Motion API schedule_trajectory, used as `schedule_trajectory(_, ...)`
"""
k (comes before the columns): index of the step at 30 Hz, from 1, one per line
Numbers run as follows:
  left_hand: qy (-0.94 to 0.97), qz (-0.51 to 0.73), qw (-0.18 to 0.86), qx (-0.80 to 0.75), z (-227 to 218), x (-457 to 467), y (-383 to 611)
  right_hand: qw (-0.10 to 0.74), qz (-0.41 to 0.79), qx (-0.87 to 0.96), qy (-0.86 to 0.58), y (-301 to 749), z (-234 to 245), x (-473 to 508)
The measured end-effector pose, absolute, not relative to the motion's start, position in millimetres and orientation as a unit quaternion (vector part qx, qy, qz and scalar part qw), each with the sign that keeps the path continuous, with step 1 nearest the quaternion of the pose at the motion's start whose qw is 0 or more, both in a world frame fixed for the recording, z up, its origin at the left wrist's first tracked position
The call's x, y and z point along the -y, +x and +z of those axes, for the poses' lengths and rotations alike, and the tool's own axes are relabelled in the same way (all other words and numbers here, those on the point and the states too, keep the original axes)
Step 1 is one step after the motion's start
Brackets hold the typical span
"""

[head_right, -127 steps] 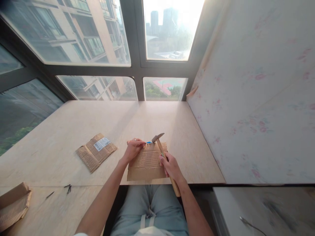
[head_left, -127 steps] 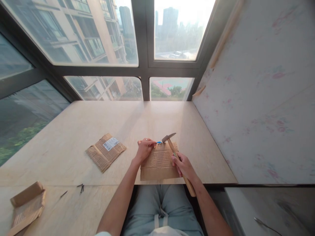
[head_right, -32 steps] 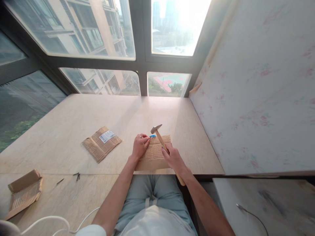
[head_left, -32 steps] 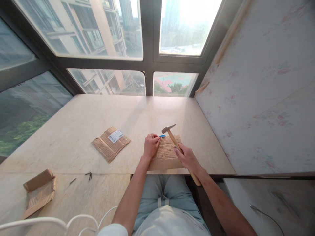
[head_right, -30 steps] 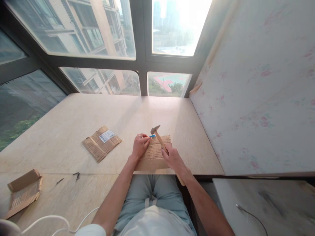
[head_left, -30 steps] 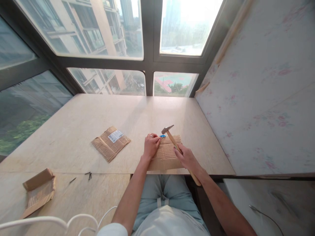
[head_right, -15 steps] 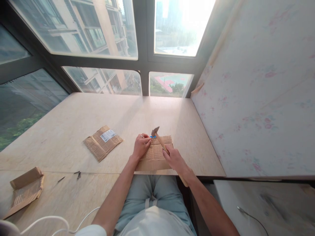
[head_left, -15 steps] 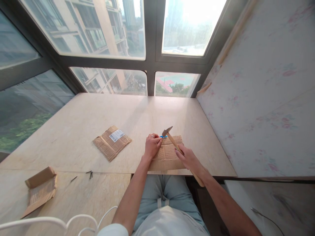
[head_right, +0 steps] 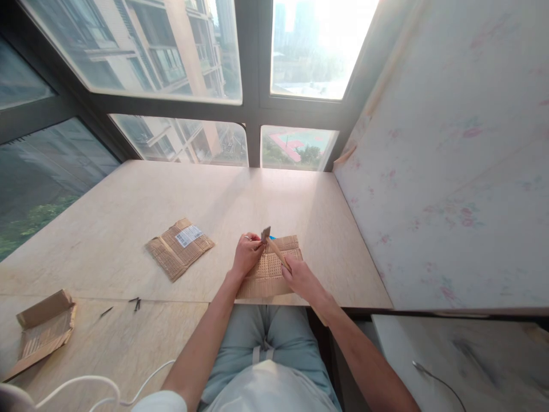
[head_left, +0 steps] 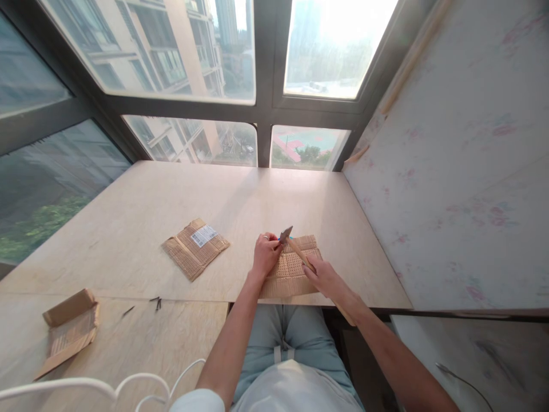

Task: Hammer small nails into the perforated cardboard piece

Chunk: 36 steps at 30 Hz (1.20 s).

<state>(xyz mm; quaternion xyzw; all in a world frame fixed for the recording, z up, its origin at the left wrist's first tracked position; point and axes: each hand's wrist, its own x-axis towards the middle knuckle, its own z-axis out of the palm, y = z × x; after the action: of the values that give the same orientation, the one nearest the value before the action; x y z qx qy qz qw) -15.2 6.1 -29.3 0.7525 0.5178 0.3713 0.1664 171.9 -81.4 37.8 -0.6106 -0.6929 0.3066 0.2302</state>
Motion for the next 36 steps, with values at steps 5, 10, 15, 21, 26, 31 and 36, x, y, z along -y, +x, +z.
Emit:
schedule_trajectory(5,0.74,0.392,0.169,-0.519,-30.9,-6.7,-14.1,0.245,0.308,0.681,-0.618,170.7,36.1,81.1)
schedule_trajectory(10,0.734,0.393,0.189,-0.521,-33.1,-6.9,-14.8,0.227,0.302,0.696,-0.611,171.0,37.4,78.8)
schedule_trajectory(15,0.714,0.41,0.229,-0.52,-34.8,-6.7,-15.0,0.242,0.289,0.698,-0.609,171.1,38.0,77.3)
schedule_trajectory(21,0.707,0.396,0.256,-0.527,-33.0,-7.1,-14.0,0.224,0.284,0.704,-0.611,170.1,36.8,77.9)
schedule_trajectory(26,0.702,0.397,0.266,-0.528,-31.0,-6.8,-14.1,0.233,0.281,0.699,-0.614,168.5,33.0,79.6)
schedule_trajectory(31,0.702,0.385,0.27,-0.535,-29.5,-7.2,-14.6,0.224,0.282,0.705,-0.611,167.6,31.4,78.8)
schedule_trajectory(36,0.692,0.396,0.279,-0.535,-28.5,-6.5,-13.8,0.246,0.275,0.697,-0.615,167.4,34.9,81.4)
